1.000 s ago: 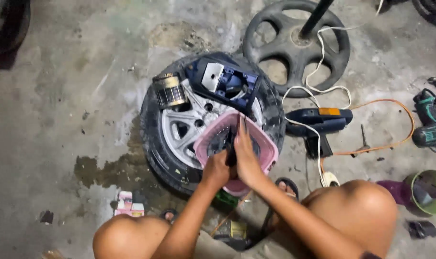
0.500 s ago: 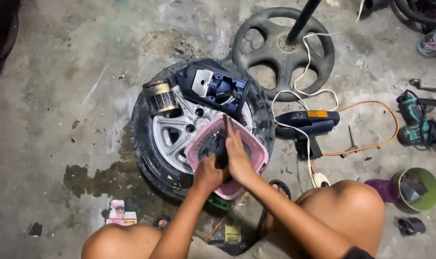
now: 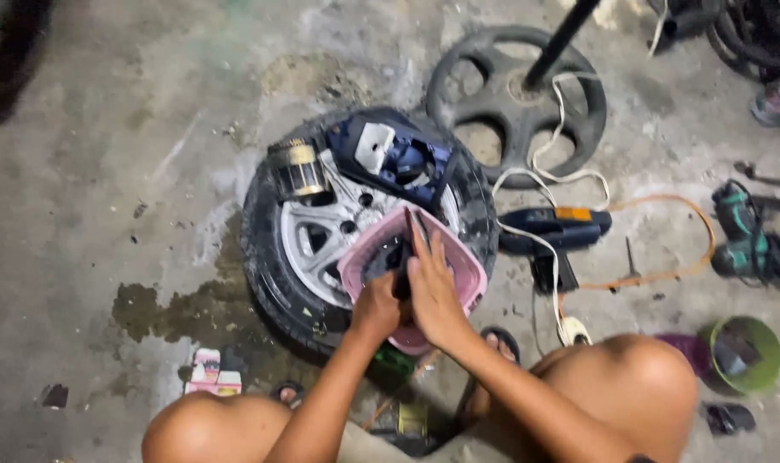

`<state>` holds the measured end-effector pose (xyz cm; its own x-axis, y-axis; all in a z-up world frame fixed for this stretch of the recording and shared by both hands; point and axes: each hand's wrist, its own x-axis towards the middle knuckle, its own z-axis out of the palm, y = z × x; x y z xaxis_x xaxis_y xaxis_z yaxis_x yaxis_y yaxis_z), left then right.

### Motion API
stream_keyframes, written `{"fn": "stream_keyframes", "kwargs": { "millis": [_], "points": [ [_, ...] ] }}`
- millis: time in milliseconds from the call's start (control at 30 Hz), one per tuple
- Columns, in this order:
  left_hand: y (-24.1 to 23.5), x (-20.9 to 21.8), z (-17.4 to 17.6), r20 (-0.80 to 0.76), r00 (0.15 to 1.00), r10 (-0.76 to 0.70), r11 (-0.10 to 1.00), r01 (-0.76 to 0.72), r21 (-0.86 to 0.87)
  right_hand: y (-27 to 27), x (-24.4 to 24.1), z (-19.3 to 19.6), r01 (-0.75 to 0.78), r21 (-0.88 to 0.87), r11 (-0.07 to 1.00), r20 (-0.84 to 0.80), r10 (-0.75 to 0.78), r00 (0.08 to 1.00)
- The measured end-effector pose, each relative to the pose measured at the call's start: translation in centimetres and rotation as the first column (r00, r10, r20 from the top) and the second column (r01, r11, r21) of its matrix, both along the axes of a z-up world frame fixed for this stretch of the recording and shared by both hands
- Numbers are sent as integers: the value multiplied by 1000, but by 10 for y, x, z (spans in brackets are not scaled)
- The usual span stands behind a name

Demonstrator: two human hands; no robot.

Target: The person scrubs a black mechanical part with a brush inside a pink basin filled with water. The person repeatedly dips the part into the water and scrubs different surfaces of the object.

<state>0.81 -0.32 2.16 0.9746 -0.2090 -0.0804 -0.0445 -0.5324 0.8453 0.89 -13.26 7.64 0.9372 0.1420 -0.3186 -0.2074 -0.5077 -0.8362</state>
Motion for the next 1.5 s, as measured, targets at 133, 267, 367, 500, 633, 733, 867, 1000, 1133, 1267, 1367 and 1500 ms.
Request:
{"fn": "stream_keyframes", "kwargs": {
  "millis": [133,267,367,500,633,733,867,1000,1133,1267,1367,1500],
  "points": [
    [2,-5,-17,-4,1000,-14,998,14,-62,15,-27,76,-100,60,993,114,92,989],
    [0,-9,-12,27,996,85,996,-83,-44,-16,-17,28,46,157,987,142,-69,987],
    [1,-2,-30,142,966,215,964,-186,-190,-49,9,0,174,55,983,73,-178,981],
    [5,-7,-3,366,884,291,932,-176,-317,-54,25,-27,-47,-352,935,-89,16,996],
    [22,-4,35,319,894,313,923,-208,-323,-43,20,-118,-288,-565,773,-167,234,958],
    [35,-1,44,275,930,243,938,-153,-311,-29,13,-152,-310,-753,581,-156,300,941],
    [35,2,23,235,952,194,927,-100,-362,-13,7,-109,-279,-890,362,-145,356,923],
    [29,3,-2,385,903,192,961,-93,-262,-11,11,-102,-407,-749,522,-245,353,903],
    [29,2,8,457,868,192,954,-55,-295,-35,24,-53,-432,-679,594,-277,339,899],
    [26,10,-29,476,863,166,957,-24,-290,-30,21,39,-89,-453,887,-21,89,996],
    [24,14,-30,475,864,167,960,-31,-280,-25,9,38,82,-271,959,249,-13,968],
    [26,10,-9,501,845,186,969,-72,-237,-19,8,21,35,-155,987,581,62,811]
  ]
}}
